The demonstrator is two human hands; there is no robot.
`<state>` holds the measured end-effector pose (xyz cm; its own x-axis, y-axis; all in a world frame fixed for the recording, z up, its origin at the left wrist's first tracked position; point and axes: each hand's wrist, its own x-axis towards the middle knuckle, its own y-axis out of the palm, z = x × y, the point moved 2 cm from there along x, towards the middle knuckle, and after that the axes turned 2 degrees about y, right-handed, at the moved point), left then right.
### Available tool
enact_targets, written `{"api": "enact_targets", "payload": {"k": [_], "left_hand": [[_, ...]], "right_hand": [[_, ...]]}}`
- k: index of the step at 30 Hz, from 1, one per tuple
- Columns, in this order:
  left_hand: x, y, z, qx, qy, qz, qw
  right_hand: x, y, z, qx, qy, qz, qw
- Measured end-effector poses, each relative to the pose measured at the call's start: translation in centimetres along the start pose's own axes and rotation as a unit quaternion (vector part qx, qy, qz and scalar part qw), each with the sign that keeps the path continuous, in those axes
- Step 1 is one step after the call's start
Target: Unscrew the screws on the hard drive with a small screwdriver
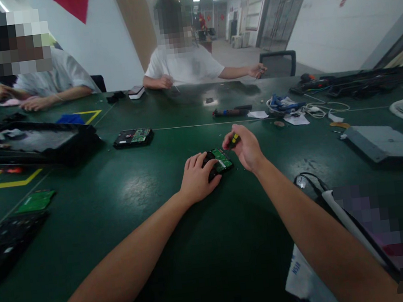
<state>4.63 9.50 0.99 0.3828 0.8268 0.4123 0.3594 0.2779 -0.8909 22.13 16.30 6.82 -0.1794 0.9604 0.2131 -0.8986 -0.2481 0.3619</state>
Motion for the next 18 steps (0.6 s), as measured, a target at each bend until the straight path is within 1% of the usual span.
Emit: {"api": "enact_targets", "payload": {"k": [3, 9, 15, 18], "left_hand": [[-0.03, 0.04, 0.03, 0.002, 0.002, -0.001, 1.000], [-0.04, -0.03, -0.01, -0.001, 0.001, 0.001, 1.000], [0.01, -0.11, -0.04, 0.001, 0.000, -0.002, 1.000], [0.03, -0.17, -0.04, -0.005, -0.001, 0.000, 1.000]], "right_hand": [[-0.05, 0.26, 0.25, 0.000, -0.011, 0.011, 1.000], [-0.02, 0.23, 0.32, 0.019, -0.013, 0.005, 1.000], [0.01, 0.09, 0.19, -0.026, -0.028, -0.028, 0.999], [-0.17, 0.38, 0.28, -0.036, -0.031, -0.026, 0.999]]}}
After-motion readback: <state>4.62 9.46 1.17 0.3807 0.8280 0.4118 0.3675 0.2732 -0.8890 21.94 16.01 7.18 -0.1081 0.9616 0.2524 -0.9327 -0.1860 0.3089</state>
